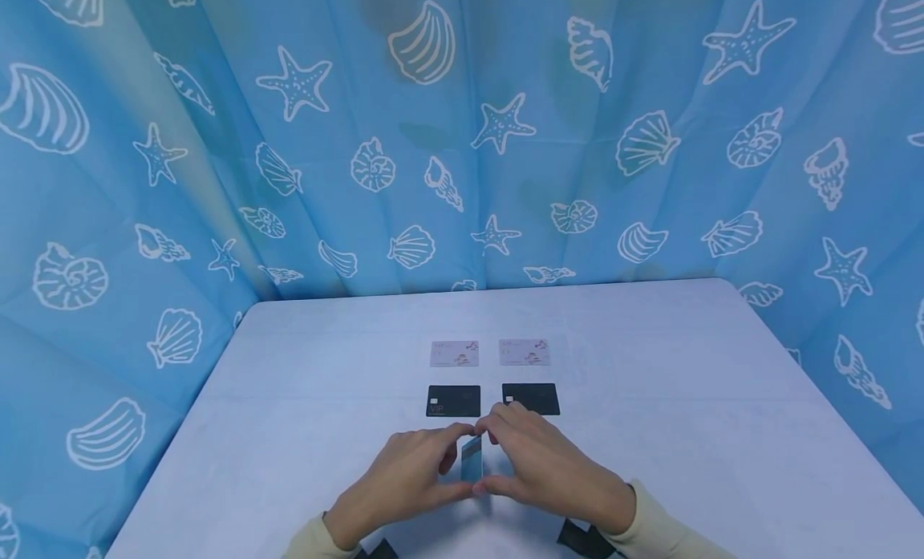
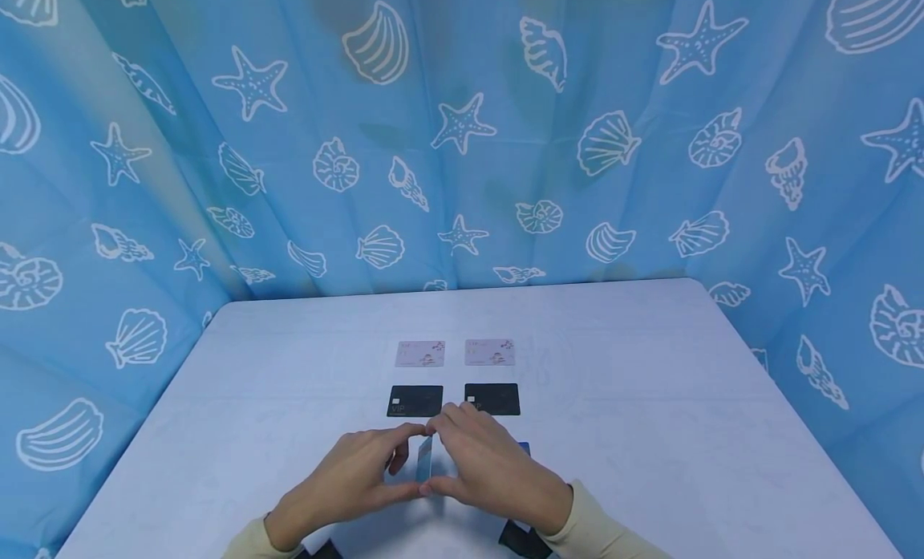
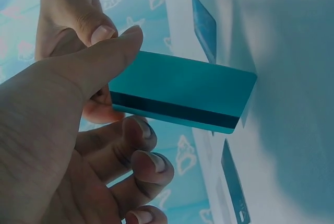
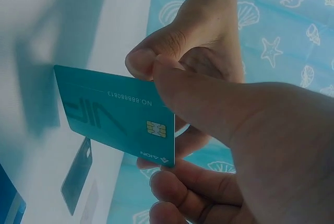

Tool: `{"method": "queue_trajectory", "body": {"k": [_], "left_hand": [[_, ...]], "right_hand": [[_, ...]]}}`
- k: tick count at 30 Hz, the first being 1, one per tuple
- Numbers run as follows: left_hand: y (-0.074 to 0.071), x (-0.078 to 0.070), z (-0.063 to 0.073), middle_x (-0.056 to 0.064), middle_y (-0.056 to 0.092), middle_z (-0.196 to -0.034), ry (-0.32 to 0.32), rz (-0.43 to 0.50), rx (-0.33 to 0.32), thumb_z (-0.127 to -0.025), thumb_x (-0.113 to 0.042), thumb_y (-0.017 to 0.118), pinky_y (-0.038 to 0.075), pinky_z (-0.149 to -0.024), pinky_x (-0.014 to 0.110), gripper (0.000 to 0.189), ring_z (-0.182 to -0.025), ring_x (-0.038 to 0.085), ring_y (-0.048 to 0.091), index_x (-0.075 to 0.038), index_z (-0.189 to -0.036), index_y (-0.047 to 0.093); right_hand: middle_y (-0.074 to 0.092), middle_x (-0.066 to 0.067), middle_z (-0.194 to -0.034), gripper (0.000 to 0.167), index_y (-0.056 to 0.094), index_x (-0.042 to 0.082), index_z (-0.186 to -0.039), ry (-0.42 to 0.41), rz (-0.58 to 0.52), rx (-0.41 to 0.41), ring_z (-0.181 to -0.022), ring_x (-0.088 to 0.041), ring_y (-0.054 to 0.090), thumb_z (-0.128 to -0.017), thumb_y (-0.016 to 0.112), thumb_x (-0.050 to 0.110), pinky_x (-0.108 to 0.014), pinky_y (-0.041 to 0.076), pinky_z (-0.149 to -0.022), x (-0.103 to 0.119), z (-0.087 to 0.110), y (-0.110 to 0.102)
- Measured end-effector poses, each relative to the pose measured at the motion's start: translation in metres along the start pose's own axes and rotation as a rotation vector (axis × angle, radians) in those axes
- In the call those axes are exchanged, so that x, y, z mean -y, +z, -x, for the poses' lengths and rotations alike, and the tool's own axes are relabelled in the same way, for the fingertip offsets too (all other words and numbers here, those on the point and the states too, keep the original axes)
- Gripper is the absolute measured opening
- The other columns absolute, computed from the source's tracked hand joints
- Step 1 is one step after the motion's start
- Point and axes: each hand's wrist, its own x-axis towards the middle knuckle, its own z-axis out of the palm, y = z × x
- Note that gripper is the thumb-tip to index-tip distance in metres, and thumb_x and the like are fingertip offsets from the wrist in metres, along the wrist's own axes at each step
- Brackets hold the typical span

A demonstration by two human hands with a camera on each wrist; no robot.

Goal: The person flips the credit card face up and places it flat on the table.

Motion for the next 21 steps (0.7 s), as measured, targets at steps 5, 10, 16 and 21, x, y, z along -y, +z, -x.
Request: {"method": "queue_trajectory", "body": {"k": [5, 10, 16, 21], "left_hand": [[0.0007, -0.0002, -0.0009, -0.011, 0.058, -0.071, -0.004, 0.042, 0.001, -0.086, -0.055, 0.079, 0.038, -0.056, 0.018, 0.065, -0.059, 0.000, 0.046, -0.021, -0.139, 0.062], [0.0018, 0.0013, -0.0021, -0.015, 0.055, -0.072, -0.002, 0.064, 0.003, -0.086, -0.054, 0.079, 0.039, -0.056, 0.018, 0.063, -0.060, 0.000, 0.046, -0.022, -0.137, 0.062], [-0.0003, 0.0021, -0.0023, -0.014, 0.057, -0.073, -0.013, 0.066, 0.005, -0.085, -0.056, 0.079, 0.040, -0.056, 0.019, 0.063, -0.060, 0.001, 0.047, -0.023, -0.136, 0.061], [-0.0038, 0.0032, -0.0009, -0.011, 0.060, -0.074, -0.003, 0.079, -0.025, -0.084, -0.062, 0.078, 0.038, -0.055, 0.019, 0.066, -0.058, 0.001, 0.045, -0.025, -0.136, 0.059]], "right_hand": [[0.061, 0.006, -0.100, 0.065, 0.065, 0.019, -0.129, -0.007, 0.001, -0.007, -0.091, -0.007, 0.046, -0.079, 0.085, 0.055, -0.023, 0.045, -0.076, 0.0002, 0.0011, -0.0010], [0.059, 0.009, -0.099, 0.066, 0.065, 0.019, -0.130, -0.017, 0.003, -0.019, -0.092, -0.006, 0.046, -0.079, 0.085, 0.055, -0.023, 0.044, -0.075, 0.0006, 0.0019, -0.0019], [0.059, 0.008, -0.101, 0.069, 0.064, 0.019, -0.132, -0.022, -0.004, -0.033, -0.096, -0.008, 0.047, -0.079, 0.082, 0.059, -0.025, 0.046, -0.077, -0.0007, 0.0028, -0.0038], [0.060, 0.006, -0.105, 0.074, 0.062, 0.017, -0.134, -0.007, -0.005, -0.014, -0.098, -0.010, 0.047, -0.078, 0.082, 0.061, -0.027, 0.046, -0.078, -0.0022, 0.0018, -0.0055]]}}
